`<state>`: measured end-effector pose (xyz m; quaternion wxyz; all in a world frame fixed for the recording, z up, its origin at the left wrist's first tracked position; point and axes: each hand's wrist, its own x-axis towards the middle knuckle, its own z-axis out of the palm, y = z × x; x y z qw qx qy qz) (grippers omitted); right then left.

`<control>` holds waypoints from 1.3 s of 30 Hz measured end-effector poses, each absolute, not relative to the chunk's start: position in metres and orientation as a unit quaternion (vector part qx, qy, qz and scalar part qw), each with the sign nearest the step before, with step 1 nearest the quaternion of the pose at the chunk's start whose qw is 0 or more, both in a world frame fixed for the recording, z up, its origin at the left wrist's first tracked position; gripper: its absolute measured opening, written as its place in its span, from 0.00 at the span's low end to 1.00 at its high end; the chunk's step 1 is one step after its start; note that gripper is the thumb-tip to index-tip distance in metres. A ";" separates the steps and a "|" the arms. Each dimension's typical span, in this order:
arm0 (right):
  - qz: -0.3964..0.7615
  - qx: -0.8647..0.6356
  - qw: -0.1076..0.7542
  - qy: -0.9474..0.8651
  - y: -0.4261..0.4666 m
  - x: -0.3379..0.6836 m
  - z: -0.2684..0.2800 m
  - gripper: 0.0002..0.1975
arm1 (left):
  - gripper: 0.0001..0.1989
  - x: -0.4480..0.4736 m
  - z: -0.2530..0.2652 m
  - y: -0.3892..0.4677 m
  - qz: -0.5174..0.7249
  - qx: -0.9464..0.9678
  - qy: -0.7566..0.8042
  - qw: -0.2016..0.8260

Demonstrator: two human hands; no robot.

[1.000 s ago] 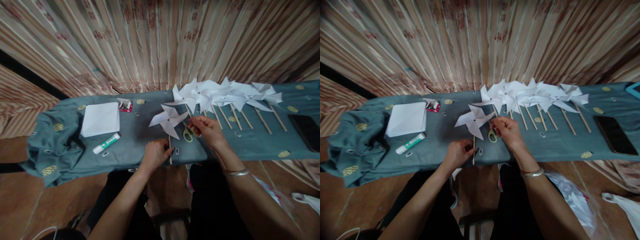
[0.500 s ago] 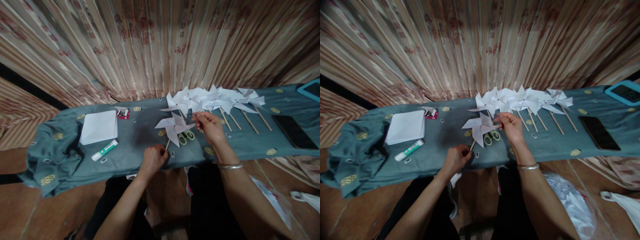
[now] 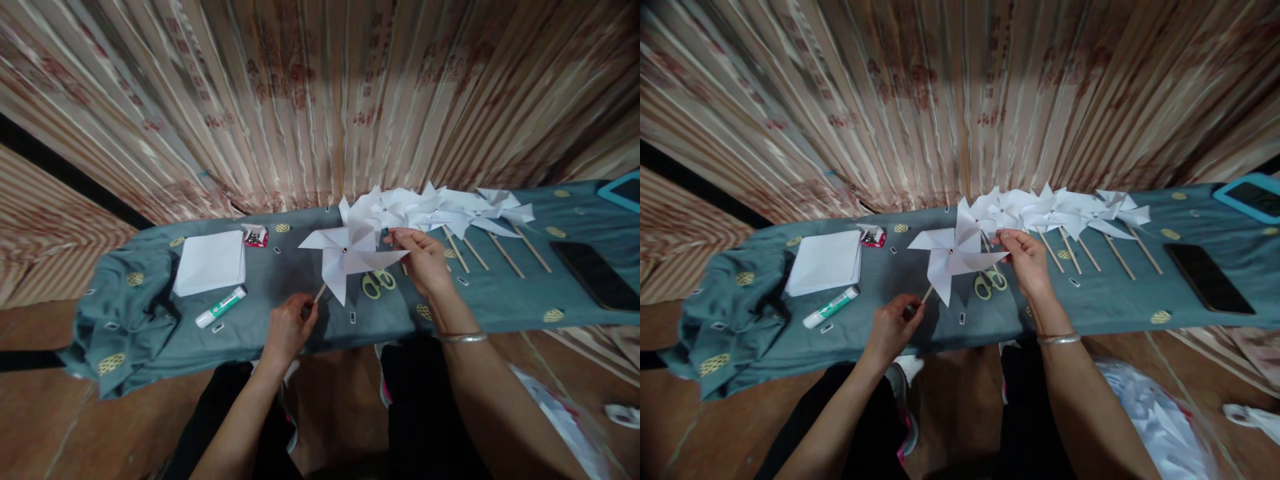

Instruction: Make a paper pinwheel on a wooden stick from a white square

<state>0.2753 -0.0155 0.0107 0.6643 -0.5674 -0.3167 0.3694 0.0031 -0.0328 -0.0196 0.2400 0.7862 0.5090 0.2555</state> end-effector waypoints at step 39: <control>0.645 -0.475 0.346 -0.489 -0.012 0.196 0.011 0.20 | 0.11 -0.005 -0.011 -0.028 0.386 0.488 0.534 0.572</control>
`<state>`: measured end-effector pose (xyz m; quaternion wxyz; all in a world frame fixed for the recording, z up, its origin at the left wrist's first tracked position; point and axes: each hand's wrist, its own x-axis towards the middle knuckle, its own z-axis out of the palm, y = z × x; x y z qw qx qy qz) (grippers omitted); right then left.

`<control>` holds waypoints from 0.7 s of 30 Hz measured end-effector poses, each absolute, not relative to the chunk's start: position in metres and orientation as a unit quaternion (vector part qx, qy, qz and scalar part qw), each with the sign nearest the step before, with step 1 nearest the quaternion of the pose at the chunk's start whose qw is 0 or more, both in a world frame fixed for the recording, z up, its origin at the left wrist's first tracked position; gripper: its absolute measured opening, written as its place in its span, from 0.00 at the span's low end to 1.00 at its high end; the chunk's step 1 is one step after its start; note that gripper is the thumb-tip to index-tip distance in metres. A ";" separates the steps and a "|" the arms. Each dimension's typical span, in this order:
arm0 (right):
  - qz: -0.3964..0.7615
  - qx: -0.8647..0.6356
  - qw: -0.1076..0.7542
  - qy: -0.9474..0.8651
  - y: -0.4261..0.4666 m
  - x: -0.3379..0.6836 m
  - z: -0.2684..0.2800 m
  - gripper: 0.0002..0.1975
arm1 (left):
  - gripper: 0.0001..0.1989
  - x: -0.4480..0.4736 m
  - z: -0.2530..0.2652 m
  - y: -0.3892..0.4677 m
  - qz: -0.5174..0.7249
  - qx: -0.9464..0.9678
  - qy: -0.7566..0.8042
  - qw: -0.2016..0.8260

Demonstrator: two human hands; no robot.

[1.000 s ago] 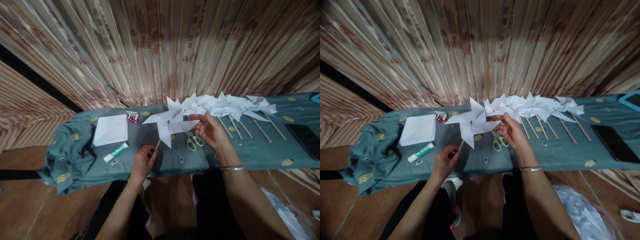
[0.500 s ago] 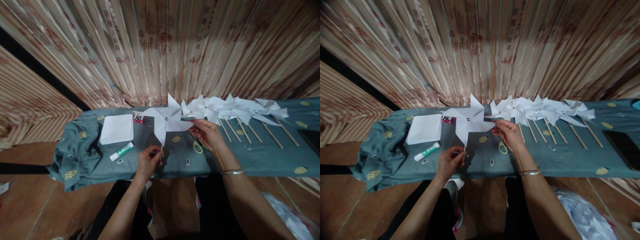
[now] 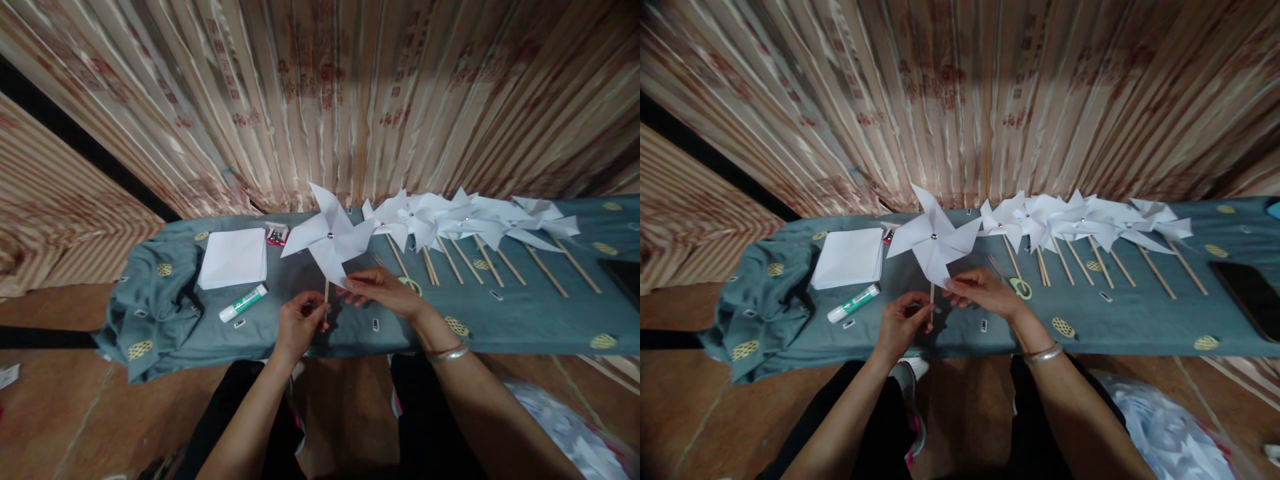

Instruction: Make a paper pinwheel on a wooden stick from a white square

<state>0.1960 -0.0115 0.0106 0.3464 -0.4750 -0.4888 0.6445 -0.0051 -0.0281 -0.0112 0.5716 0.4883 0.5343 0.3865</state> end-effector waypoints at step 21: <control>0.551 -0.517 0.564 -0.334 0.001 0.216 0.005 0.19 | 0.10 -0.001 -0.016 -0.028 0.383 0.482 0.504 0.606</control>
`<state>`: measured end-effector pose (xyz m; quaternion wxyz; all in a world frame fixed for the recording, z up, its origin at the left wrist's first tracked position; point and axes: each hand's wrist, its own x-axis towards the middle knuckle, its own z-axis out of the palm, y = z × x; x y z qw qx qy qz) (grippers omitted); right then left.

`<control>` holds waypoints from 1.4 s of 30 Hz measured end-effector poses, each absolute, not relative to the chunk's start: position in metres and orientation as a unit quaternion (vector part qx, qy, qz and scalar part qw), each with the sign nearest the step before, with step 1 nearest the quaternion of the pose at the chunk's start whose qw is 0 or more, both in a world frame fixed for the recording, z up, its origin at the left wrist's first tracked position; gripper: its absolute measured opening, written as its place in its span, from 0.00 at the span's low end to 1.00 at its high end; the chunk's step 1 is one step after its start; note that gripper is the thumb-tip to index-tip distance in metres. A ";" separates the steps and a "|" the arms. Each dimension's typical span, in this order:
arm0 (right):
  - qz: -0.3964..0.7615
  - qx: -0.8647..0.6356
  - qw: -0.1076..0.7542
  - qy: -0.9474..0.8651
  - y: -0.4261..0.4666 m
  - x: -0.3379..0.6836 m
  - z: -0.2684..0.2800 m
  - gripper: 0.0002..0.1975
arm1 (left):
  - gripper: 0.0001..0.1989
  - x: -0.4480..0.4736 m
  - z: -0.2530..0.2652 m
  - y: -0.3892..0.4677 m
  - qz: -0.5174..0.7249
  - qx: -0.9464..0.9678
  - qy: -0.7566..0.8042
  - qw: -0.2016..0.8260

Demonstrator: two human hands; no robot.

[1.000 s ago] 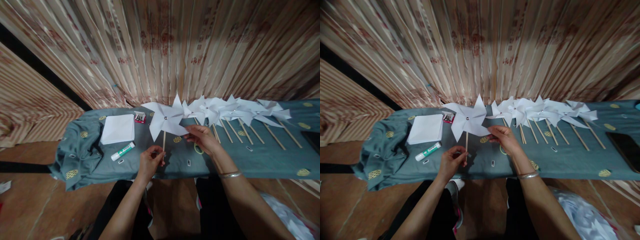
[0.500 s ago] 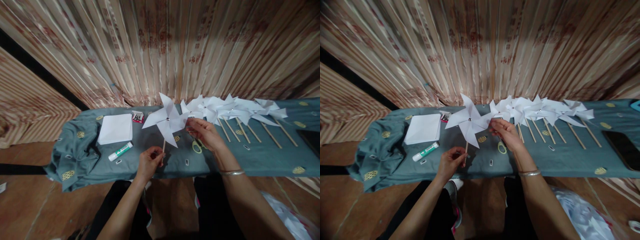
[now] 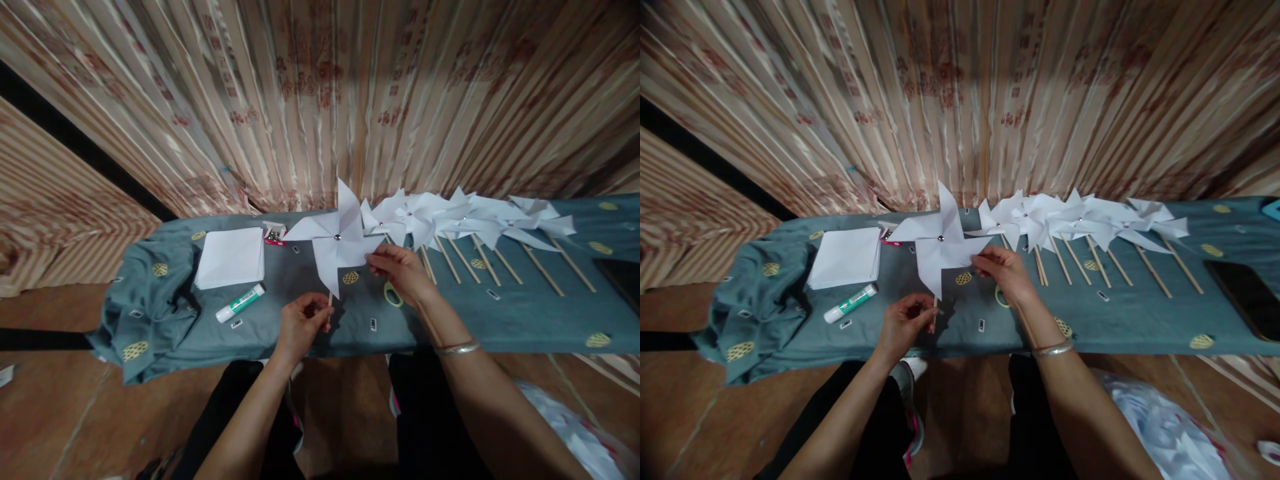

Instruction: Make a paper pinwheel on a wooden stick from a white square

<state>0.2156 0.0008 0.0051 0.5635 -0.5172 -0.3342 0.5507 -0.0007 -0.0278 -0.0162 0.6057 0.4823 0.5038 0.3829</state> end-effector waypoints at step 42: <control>0.485 -0.572 0.499 -0.434 -0.008 0.223 0.009 0.19 | 0.11 0.002 -0.018 -0.028 0.390 0.484 0.507 0.597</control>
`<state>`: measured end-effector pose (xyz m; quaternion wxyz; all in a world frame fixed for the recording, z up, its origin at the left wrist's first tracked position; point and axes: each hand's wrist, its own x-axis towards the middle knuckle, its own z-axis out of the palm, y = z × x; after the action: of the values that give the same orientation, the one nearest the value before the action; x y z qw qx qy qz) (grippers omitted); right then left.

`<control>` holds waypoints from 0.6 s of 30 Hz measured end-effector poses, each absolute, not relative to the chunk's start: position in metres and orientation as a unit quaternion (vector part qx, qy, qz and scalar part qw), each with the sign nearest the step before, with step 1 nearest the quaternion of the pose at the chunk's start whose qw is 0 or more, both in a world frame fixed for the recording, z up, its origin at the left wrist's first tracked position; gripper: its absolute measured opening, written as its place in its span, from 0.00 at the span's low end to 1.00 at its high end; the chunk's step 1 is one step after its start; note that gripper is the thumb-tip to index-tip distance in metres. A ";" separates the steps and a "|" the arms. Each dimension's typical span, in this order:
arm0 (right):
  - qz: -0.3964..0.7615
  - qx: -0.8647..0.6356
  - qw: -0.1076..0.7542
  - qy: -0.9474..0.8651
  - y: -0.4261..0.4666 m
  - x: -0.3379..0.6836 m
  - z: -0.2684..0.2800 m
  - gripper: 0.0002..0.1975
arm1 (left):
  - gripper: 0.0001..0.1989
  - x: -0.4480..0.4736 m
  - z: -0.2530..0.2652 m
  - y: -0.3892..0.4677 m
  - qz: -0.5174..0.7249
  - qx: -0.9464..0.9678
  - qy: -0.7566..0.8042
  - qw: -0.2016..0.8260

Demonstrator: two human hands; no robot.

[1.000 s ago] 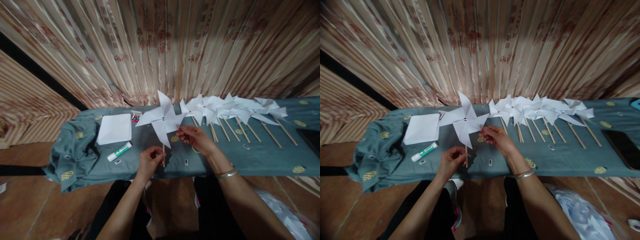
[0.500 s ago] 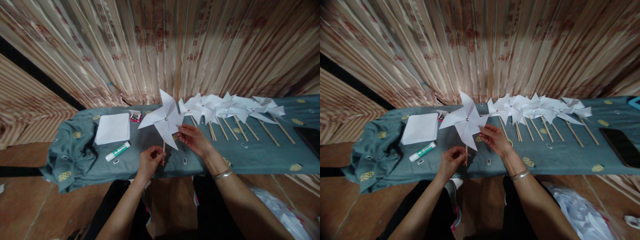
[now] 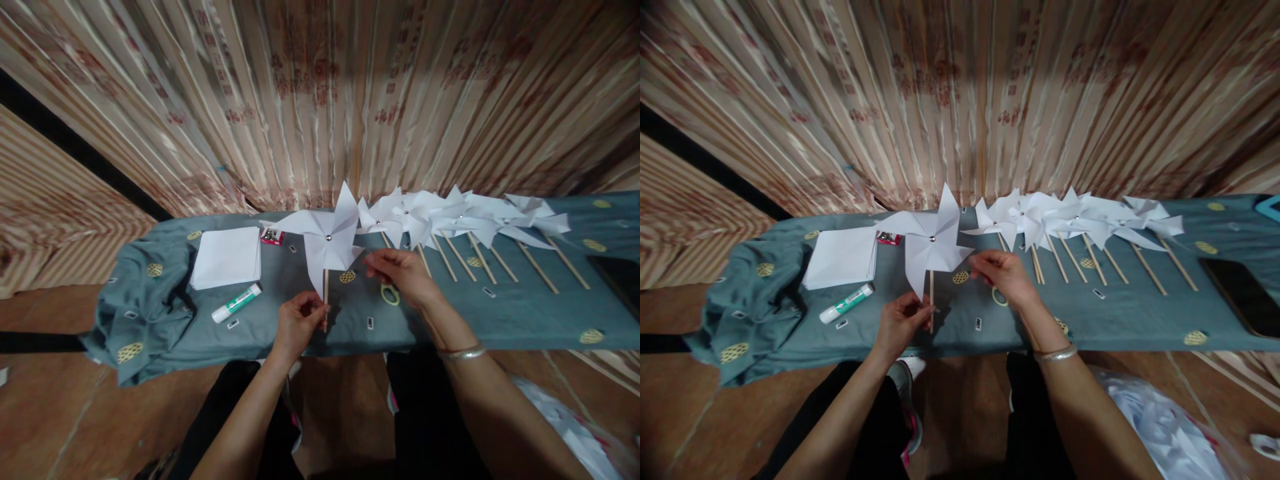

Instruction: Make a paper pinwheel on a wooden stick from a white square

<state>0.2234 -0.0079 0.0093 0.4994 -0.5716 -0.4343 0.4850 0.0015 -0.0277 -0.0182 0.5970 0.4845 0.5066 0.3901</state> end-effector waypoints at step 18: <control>0.530 -0.509 0.435 -0.521 -0.015 0.197 -0.002 0.18 | 0.17 0.010 -0.020 -0.021 0.401 0.426 0.491 0.645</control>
<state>0.1972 -0.0151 -0.0021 0.4346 -0.5087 -0.5210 0.5300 0.0100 -0.0210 -0.0197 0.6454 0.4260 0.4915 0.4005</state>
